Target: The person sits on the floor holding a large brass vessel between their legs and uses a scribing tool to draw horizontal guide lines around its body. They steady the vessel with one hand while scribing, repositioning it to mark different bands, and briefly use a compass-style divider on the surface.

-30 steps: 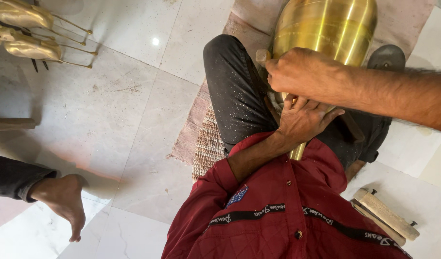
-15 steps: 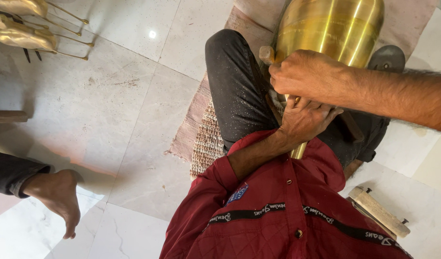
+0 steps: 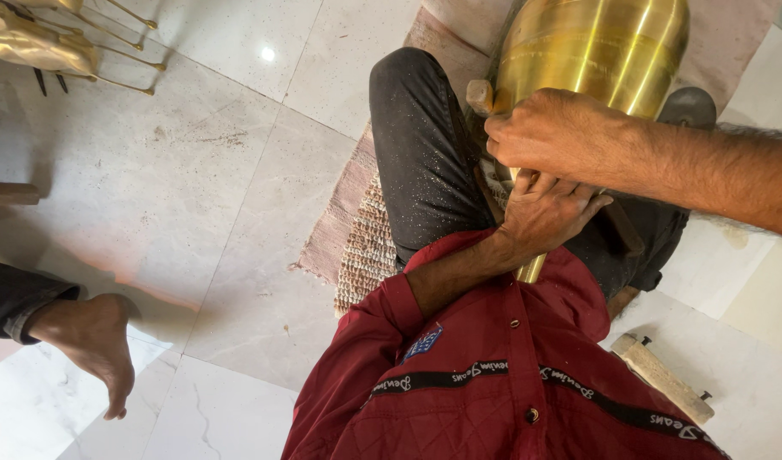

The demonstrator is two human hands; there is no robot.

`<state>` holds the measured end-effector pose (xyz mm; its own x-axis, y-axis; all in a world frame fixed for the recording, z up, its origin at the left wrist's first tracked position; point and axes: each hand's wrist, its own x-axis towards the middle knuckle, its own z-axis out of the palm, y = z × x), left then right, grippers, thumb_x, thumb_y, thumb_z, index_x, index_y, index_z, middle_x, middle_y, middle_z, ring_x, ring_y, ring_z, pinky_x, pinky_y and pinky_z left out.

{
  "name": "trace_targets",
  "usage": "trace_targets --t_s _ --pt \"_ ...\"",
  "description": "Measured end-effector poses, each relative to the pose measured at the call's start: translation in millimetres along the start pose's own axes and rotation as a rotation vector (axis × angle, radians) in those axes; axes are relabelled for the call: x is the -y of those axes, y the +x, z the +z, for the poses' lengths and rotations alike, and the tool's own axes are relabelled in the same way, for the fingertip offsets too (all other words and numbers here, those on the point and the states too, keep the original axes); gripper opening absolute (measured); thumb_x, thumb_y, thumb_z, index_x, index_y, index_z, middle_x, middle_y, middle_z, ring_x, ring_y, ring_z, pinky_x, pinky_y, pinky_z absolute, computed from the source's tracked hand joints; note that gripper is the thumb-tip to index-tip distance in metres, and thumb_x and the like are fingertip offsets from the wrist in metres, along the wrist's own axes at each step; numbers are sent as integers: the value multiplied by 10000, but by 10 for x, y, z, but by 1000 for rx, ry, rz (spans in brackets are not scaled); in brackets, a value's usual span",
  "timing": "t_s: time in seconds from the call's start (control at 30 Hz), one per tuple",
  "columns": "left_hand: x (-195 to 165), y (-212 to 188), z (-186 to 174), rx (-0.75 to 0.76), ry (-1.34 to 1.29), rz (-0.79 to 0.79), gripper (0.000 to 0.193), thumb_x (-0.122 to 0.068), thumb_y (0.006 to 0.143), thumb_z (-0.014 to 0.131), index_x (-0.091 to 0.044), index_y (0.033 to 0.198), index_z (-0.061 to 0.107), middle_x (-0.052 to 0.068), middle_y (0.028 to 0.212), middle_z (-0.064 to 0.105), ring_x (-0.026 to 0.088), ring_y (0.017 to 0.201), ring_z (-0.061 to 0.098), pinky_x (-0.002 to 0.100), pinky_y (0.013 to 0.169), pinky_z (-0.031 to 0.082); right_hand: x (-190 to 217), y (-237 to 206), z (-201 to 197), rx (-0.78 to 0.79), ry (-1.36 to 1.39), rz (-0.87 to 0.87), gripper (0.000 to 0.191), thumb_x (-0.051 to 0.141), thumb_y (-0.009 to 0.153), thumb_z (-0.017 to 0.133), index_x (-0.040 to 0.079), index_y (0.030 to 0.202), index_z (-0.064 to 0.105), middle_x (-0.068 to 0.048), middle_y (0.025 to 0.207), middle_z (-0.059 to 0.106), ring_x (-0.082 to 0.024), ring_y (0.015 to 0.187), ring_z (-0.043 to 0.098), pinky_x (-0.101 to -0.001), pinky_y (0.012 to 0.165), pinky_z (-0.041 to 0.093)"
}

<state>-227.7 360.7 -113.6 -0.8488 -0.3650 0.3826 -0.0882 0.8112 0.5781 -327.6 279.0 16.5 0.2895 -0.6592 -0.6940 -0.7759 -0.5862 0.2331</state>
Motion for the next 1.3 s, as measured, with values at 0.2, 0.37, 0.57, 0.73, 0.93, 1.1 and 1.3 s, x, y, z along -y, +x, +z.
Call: trace_targets --t_s 0.2,0.37,0.57,0.73,0.93,1.1,1.3 --pt "-1 -4 -49 4 14 -4 413 -505 943 705 -168 1174 767 5 1253 683 208 1346 475 509 1187 292 36 16 2 -12 -3 0 315 180 770 838 110 1049 710 -19 1002 644 -141 818 738 -302 668 644" --pt "-1 -39 -43 -49 18 1 416 -500 926 718 -186 1198 754 -9 1244 687 210 1332 489 500 1171 310 -3 -54 -83 -38 29 11 359 181 773 820 97 1099 695 -40 1036 640 -163 805 746 -313 665 646" --pt "-40 -61 -35 -63 63 -15 463 -522 976 717 -191 1299 734 -28 1305 646 206 1294 492 469 1040 408 -143 -539 -110 -218 114 109 481 182 811 711 117 1281 633 -22 1025 615 -168 767 733 -292 642 629" --pt "-44 -73 -88 -50 125 26 574 -544 967 696 -185 1413 670 -42 1499 551 246 1359 477 447 1026 421 -99 -1088 45 -285 105 258 651 154 856 665 147 1498 553 -10 941 577 -110 627 668 -250 550 581" --pt "-19 -120 -121 38 119 80 602 -562 980 688 -183 1444 622 -41 1581 473 261 1359 473 459 1027 420 223 -1428 412 -595 171 459 664 359 809 760 194 1443 651 11 771 446 -106 595 556 -259 592 550" --pt "2 -154 -146 49 156 129 634 -589 988 683 -197 1479 596 -63 1586 467 256 1349 483 445 1022 407 406 -1532 816 -702 319 546 667 350 856 872 125 1453 677 -11 820 471 -127 650 535 -287 585 504" --pt "12 -182 -118 17 138 151 696 -635 979 687 -211 1518 570 -68 1592 476 254 1333 484 427 1034 372 614 -1592 1187 -824 405 594 674 299 847 910 82 1442 681 -10 760 451 -119 608 468 -283 517 431"
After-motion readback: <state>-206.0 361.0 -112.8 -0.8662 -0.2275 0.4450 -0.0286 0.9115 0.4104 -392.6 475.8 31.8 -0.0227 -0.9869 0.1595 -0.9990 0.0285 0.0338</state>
